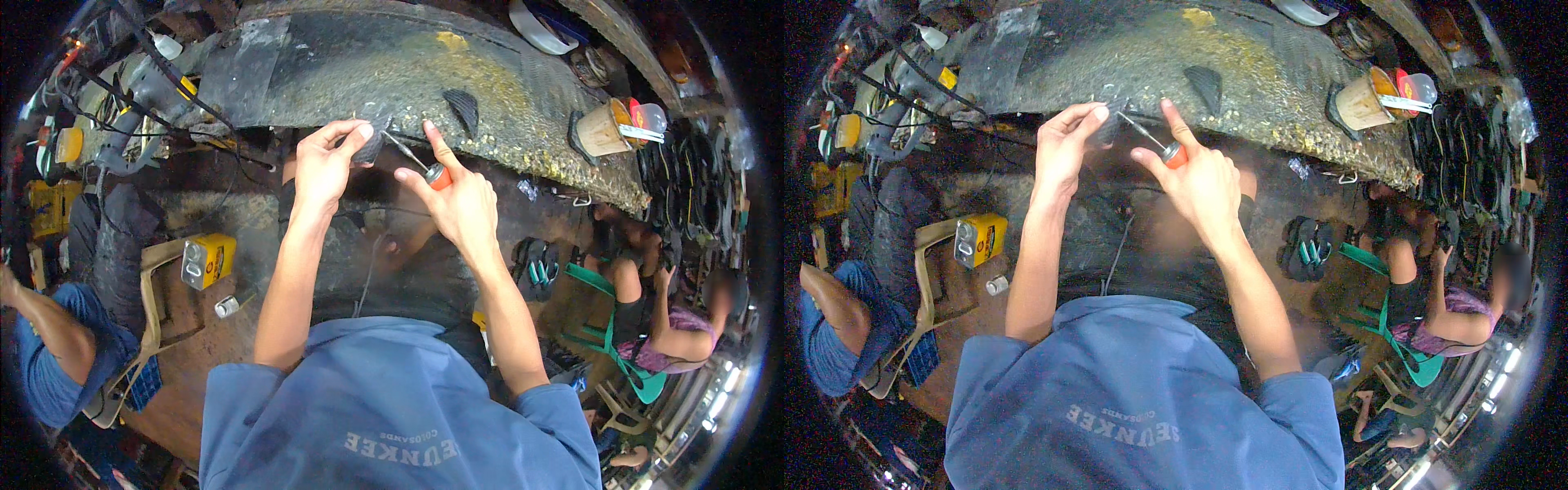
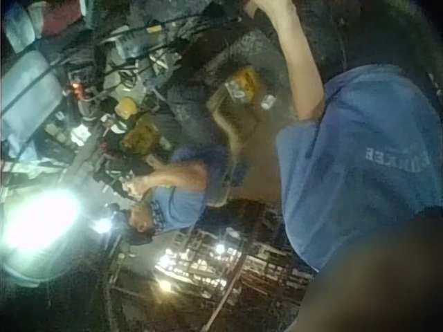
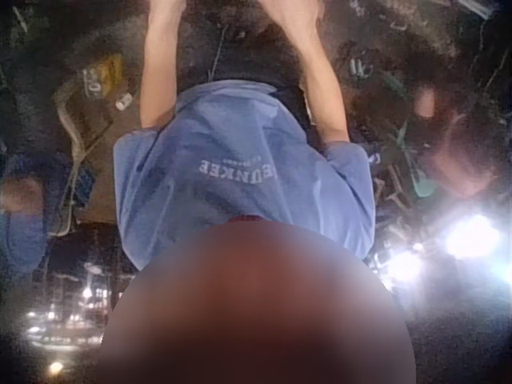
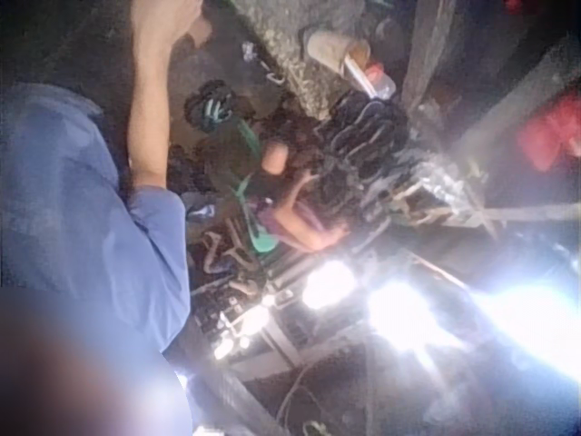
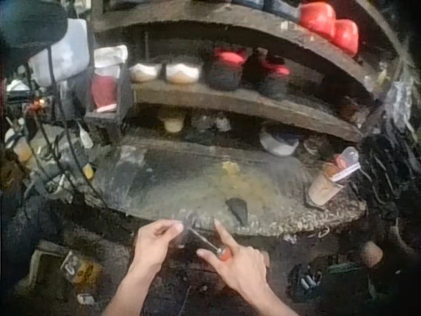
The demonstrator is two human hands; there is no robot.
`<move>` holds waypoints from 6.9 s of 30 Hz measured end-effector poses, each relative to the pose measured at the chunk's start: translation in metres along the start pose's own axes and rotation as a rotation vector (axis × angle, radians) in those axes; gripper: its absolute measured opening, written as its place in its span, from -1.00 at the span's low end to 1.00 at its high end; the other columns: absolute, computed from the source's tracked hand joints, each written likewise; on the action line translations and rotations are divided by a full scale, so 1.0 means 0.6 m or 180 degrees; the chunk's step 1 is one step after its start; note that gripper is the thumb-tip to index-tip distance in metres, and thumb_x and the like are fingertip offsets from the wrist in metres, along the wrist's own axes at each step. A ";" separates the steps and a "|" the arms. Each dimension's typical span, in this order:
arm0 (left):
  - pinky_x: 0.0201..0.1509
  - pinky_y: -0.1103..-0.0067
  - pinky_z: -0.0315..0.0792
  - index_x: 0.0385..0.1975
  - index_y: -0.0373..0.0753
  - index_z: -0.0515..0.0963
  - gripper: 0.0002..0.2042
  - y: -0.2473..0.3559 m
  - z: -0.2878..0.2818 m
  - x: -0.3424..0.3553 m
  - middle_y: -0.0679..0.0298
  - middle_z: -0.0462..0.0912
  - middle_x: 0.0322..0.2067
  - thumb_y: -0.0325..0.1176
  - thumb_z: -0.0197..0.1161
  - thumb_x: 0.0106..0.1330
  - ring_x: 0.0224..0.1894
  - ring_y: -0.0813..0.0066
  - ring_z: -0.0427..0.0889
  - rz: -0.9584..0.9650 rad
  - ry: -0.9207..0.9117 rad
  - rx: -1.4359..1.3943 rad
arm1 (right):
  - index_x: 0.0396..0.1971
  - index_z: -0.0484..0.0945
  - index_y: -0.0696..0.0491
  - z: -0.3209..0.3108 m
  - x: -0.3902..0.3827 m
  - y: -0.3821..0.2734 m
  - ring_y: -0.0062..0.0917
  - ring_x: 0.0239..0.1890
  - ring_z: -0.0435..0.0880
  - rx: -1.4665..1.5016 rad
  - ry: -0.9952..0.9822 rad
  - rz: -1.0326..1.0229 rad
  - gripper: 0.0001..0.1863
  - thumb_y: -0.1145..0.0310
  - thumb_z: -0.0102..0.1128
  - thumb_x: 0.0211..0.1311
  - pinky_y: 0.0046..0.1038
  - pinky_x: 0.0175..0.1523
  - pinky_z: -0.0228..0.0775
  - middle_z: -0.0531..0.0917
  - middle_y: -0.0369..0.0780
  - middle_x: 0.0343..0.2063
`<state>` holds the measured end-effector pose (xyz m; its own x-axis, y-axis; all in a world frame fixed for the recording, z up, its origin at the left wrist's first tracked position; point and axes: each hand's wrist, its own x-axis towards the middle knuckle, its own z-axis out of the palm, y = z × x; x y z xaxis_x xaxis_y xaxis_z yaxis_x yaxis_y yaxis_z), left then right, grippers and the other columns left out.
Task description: The person removes a red insole from a shoe, applies a brown substance to a black shoe part with a brush, and then uses a heated tool to work on the same part. The person handles the shoe part repeatedly while applying heat.
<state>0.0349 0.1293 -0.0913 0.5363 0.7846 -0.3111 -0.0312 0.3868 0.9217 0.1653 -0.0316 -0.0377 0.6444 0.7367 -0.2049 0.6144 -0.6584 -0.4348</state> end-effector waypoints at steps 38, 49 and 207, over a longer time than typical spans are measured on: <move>0.32 0.09 0.67 -0.27 -0.33 0.43 -0.90 0.021 -0.013 -0.232 -0.34 0.64 0.19 -0.61 0.09 0.57 0.17 -0.10 0.76 -0.0083 -0.0791 -0.1505 | 0.41 0.60 -0.28 -0.007 -0.187 0.013 -0.21 -0.20 0.90 0.0846 -0.0200 -0.0437 -0.14 0.09 0.74 0.02 -0.27 -0.08 0.70 0.86 -0.05 -0.23; 0.42 0.06 0.58 -0.31 -0.27 0.45 -0.88 0.025 -0.013 -0.234 -0.36 0.63 0.20 -0.56 0.13 0.55 0.23 -0.15 0.72 -0.0103 -0.0695 -0.1311 | 0.40 0.61 -0.28 -0.007 -0.187 0.012 -0.17 -0.16 0.90 0.0720 -0.0112 -0.0514 -0.13 0.03 0.75 0.00 -0.25 -0.07 0.72 0.86 -0.02 -0.19; 0.49 -0.06 0.52 -0.12 -0.36 0.33 -0.98 0.025 0.062 -0.237 -0.21 0.34 0.39 -0.60 -0.04 0.58 0.38 -0.21 0.54 0.0921 0.0520 -0.1836 | 0.39 0.61 -0.25 0.022 -0.221 0.005 -0.08 -0.09 0.87 0.1649 -0.0227 -0.0341 -0.11 0.08 0.77 -0.05 -0.20 -0.01 0.72 0.81 0.07 -0.04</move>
<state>-0.0106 0.0054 -0.0245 0.3050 0.9416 -0.1427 -0.6256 0.3111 0.7155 0.0752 -0.1292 -0.0235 0.5466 0.8162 -0.1869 0.3581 -0.4297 -0.8289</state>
